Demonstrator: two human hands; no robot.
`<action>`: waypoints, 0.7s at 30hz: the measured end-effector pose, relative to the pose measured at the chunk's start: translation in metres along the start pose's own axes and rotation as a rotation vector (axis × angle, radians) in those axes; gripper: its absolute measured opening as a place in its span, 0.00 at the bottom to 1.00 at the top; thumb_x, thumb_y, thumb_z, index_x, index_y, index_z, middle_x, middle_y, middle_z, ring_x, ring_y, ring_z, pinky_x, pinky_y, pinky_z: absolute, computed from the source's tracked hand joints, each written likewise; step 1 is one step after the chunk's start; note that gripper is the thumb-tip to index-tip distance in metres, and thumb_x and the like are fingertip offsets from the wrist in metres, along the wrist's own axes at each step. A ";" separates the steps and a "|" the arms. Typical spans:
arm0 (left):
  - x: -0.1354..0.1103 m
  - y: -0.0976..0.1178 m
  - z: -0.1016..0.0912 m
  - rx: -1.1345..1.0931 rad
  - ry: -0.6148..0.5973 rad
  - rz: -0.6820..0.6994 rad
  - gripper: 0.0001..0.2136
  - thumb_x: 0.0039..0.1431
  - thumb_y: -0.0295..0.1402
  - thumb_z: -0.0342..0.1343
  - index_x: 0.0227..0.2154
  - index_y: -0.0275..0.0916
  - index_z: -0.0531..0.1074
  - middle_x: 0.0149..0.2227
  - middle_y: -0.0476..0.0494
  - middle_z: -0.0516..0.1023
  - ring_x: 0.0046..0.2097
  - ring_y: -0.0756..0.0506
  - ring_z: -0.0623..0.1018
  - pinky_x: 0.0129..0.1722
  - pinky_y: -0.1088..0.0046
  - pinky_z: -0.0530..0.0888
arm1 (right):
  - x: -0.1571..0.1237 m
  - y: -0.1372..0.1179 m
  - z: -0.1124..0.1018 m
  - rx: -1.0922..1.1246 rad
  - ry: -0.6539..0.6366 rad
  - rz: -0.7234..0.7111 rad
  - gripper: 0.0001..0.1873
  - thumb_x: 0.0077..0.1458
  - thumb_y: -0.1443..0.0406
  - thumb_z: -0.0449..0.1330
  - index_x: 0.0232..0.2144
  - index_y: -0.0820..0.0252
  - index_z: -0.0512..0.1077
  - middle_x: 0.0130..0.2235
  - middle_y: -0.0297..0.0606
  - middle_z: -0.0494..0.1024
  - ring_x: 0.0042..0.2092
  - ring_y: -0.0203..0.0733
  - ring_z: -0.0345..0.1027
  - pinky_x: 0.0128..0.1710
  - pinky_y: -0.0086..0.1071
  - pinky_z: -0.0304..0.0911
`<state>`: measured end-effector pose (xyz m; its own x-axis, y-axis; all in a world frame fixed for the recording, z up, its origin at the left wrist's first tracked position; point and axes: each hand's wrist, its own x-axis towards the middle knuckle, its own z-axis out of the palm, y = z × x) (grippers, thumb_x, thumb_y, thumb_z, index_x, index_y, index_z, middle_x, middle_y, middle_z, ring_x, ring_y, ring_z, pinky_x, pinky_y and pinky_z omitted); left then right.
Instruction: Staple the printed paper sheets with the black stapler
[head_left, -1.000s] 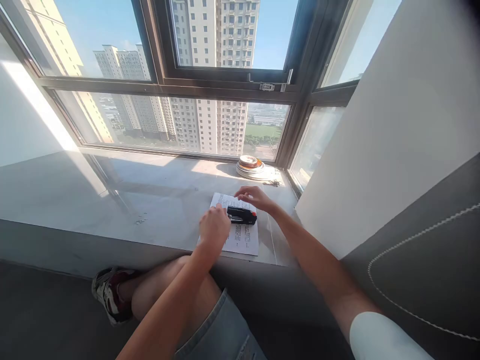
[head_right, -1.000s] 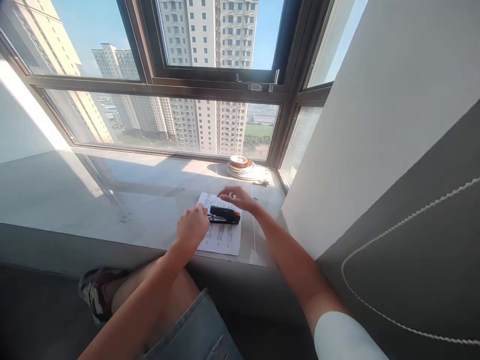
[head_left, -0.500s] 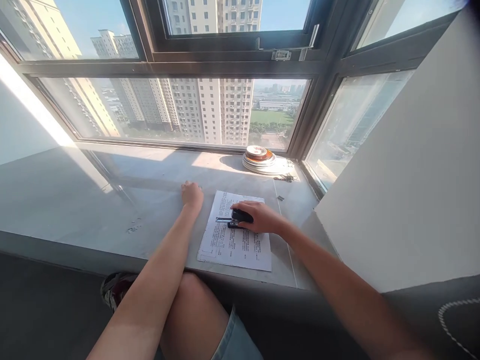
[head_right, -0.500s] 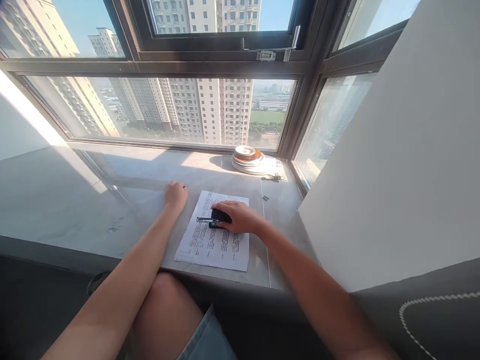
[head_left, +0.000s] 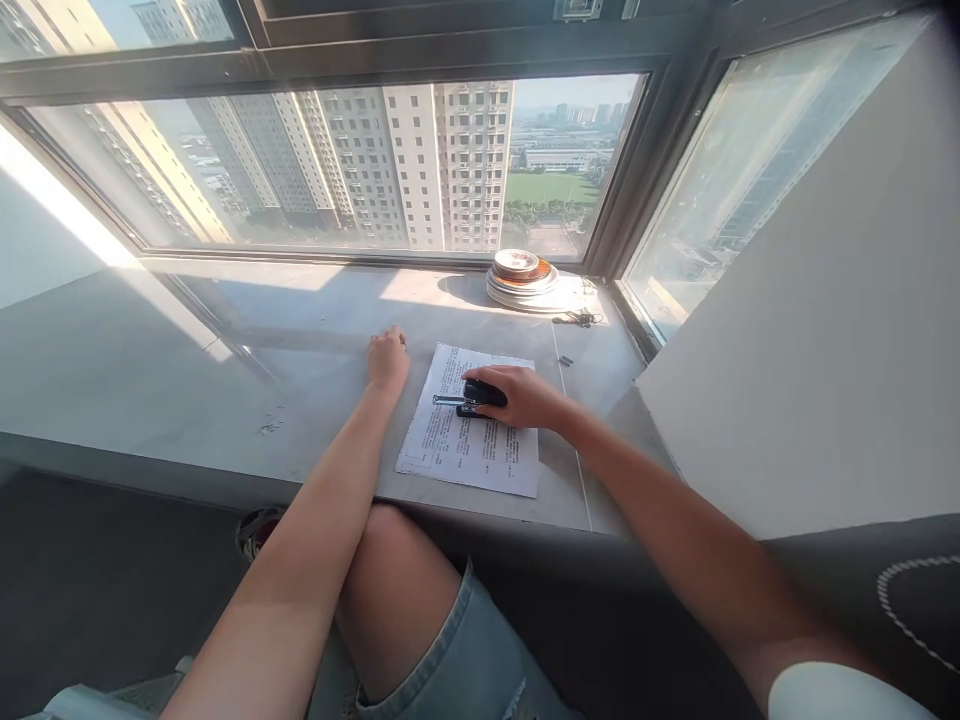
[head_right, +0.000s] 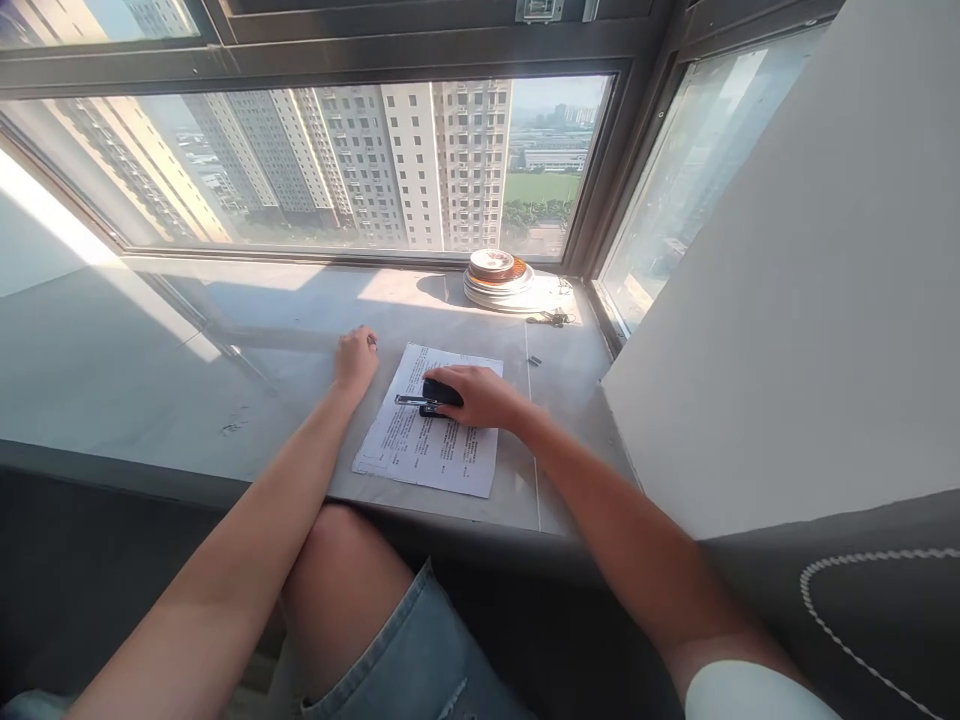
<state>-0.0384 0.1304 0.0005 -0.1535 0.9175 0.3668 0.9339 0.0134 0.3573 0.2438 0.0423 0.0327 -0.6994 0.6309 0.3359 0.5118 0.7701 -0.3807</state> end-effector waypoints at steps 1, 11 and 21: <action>-0.003 0.000 -0.002 -0.021 0.003 -0.008 0.14 0.62 0.23 0.49 0.46 0.38 0.74 0.45 0.33 0.78 0.52 0.34 0.74 0.50 0.59 0.71 | 0.000 0.000 0.000 0.002 -0.001 0.003 0.27 0.60 0.61 0.64 0.61 0.52 0.69 0.52 0.41 0.81 0.50 0.49 0.75 0.47 0.36 0.66; -0.065 0.048 -0.039 -0.293 0.141 0.176 0.14 0.65 0.23 0.42 0.40 0.42 0.71 0.36 0.43 0.77 0.40 0.42 0.78 0.43 0.67 0.71 | 0.000 0.004 0.004 -0.018 0.020 0.015 0.28 0.58 0.59 0.66 0.61 0.50 0.70 0.51 0.39 0.82 0.48 0.49 0.77 0.45 0.35 0.66; -0.129 0.060 -0.065 -0.398 0.108 0.293 0.12 0.72 0.30 0.40 0.43 0.41 0.69 0.41 0.40 0.77 0.41 0.44 0.77 0.43 0.67 0.73 | 0.001 0.007 0.005 0.020 0.038 -0.012 0.29 0.57 0.60 0.66 0.61 0.50 0.71 0.50 0.39 0.83 0.47 0.49 0.78 0.45 0.34 0.67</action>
<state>0.0165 -0.0136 0.0304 0.0440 0.8135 0.5800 0.7505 -0.4101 0.5183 0.2439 0.0477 0.0259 -0.6856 0.6252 0.3729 0.4931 0.7757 -0.3939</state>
